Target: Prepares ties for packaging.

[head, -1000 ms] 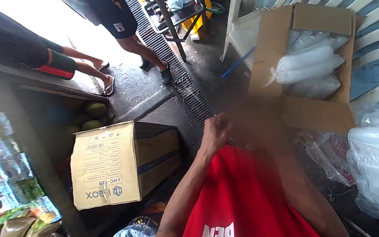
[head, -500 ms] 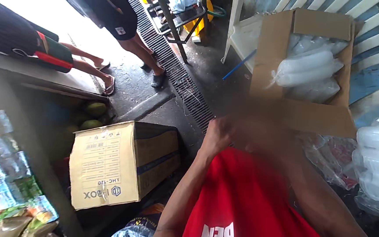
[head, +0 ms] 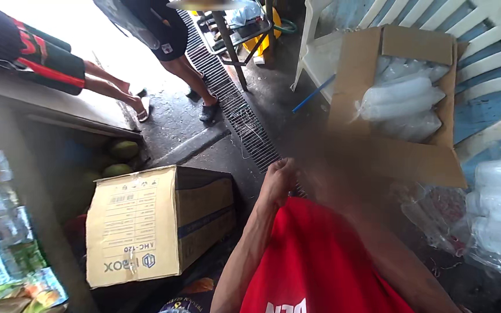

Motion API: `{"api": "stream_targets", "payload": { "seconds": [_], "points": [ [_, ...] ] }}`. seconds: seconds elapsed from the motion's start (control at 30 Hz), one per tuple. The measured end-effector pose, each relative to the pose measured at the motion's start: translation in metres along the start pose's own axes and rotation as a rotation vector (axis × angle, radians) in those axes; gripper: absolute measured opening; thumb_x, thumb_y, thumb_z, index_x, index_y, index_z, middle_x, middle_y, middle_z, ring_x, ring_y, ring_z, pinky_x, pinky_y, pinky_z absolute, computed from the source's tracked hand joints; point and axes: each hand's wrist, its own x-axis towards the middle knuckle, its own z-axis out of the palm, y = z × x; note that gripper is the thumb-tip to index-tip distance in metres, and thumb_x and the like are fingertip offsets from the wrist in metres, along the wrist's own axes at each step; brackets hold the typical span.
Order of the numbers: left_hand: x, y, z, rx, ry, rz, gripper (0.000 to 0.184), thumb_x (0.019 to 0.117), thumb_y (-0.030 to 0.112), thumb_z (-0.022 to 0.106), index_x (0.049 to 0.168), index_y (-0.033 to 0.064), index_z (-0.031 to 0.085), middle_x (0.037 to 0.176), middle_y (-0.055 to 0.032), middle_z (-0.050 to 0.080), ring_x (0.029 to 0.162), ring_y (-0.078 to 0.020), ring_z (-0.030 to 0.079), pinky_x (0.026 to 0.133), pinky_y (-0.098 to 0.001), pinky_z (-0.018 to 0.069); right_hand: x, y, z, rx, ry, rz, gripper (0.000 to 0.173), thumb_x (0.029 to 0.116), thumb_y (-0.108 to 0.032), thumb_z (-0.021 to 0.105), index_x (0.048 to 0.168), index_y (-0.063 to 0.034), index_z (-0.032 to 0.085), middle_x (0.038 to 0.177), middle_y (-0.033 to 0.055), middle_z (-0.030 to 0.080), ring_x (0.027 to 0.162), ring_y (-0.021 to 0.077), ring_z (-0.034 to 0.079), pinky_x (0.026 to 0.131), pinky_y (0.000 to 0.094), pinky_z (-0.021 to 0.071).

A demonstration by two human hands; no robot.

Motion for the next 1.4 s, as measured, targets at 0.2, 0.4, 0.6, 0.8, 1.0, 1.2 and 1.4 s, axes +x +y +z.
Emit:
{"api": "stream_targets", "payload": {
  "seconds": [0.2,0.4,0.6,0.8,1.0,1.2,1.4],
  "points": [
    [0.004,-0.026,-0.002,0.189,0.121,0.250,0.016,0.1007,0.005,0.059,0.089,-0.0002,0.069,0.076,-0.0068,0.071,0.048,-0.0034,0.046,0.047,-0.0202,0.0380,-0.003,-0.011,0.004,0.049,-0.002,-0.039,0.025,0.1020,-0.016,0.049,0.093,-0.0028,0.068,0.086,0.0137,0.066,0.073,0.0285,0.069,0.059,0.0447,0.0573],
    [-0.009,-0.017,0.002,0.451,0.071,0.394,0.014,0.0982,0.011,0.066,0.091,0.0040,0.075,0.072,-0.0012,0.068,0.053,-0.0043,0.051,0.051,-0.0221,0.0431,-0.004,-0.001,-0.008,0.456,0.004,0.012,0.030,0.1041,-0.019,0.050,0.088,-0.0015,0.068,0.079,0.0080,0.063,0.072,0.0117,0.060,0.068,0.0262,0.0517],
    [-0.010,-0.006,0.006,-0.217,0.026,0.038,0.024,0.1052,0.009,0.048,0.091,0.0040,0.066,0.076,-0.0048,0.065,0.045,-0.0021,0.044,0.044,-0.0168,0.0399,-0.012,-0.003,-0.007,0.384,0.047,0.047,0.030,0.1042,-0.021,0.050,0.091,-0.0033,0.071,0.083,0.0079,0.066,0.072,0.0119,0.062,0.068,0.0269,0.0534],
    [-0.011,-0.025,0.004,0.836,0.119,0.554,0.015,0.0978,0.017,0.065,0.096,0.0083,0.078,0.082,0.0013,0.075,0.071,-0.0035,0.068,0.069,-0.0258,0.0581,-0.007,-0.011,-0.025,0.336,-0.017,0.053,0.033,0.1058,-0.025,0.046,0.091,-0.0044,0.068,0.081,0.0078,0.064,0.070,0.0146,0.061,0.065,0.0313,0.0523],
    [-0.010,-0.014,-0.005,0.966,-0.163,0.424,0.019,0.0972,0.029,0.068,0.100,0.0130,0.078,0.084,0.0054,0.073,0.069,-0.0028,0.062,0.068,-0.0290,0.0542,0.004,0.008,-0.049,0.500,-0.291,0.120,0.028,0.1032,-0.024,0.051,0.090,-0.0071,0.068,0.071,-0.0007,0.058,0.064,0.0045,0.053,0.062,0.0248,0.0464],
    [-0.002,-0.015,-0.011,0.608,-0.370,0.390,0.019,0.1014,0.017,0.061,0.090,0.0036,0.069,0.076,0.0030,0.065,0.068,-0.0025,0.059,0.065,-0.0227,0.0508,0.002,0.009,-0.048,0.700,-0.235,0.162,0.023,0.1024,-0.026,0.058,0.095,-0.0087,0.071,0.078,-0.0041,0.065,0.071,-0.0004,0.060,0.068,0.0202,0.0513],
    [-0.008,-0.021,-0.006,0.186,-0.308,0.233,0.016,0.1039,0.014,0.055,0.092,0.0088,0.064,0.071,0.0041,0.057,0.057,-0.0016,0.046,0.053,-0.0191,0.0388,-0.015,-0.001,-0.022,0.787,0.018,0.188,0.035,0.0992,-0.029,0.065,0.122,-0.0036,0.070,0.104,0.0042,0.069,0.082,0.0062,0.065,0.072,0.0227,0.0578]
  ]
}}
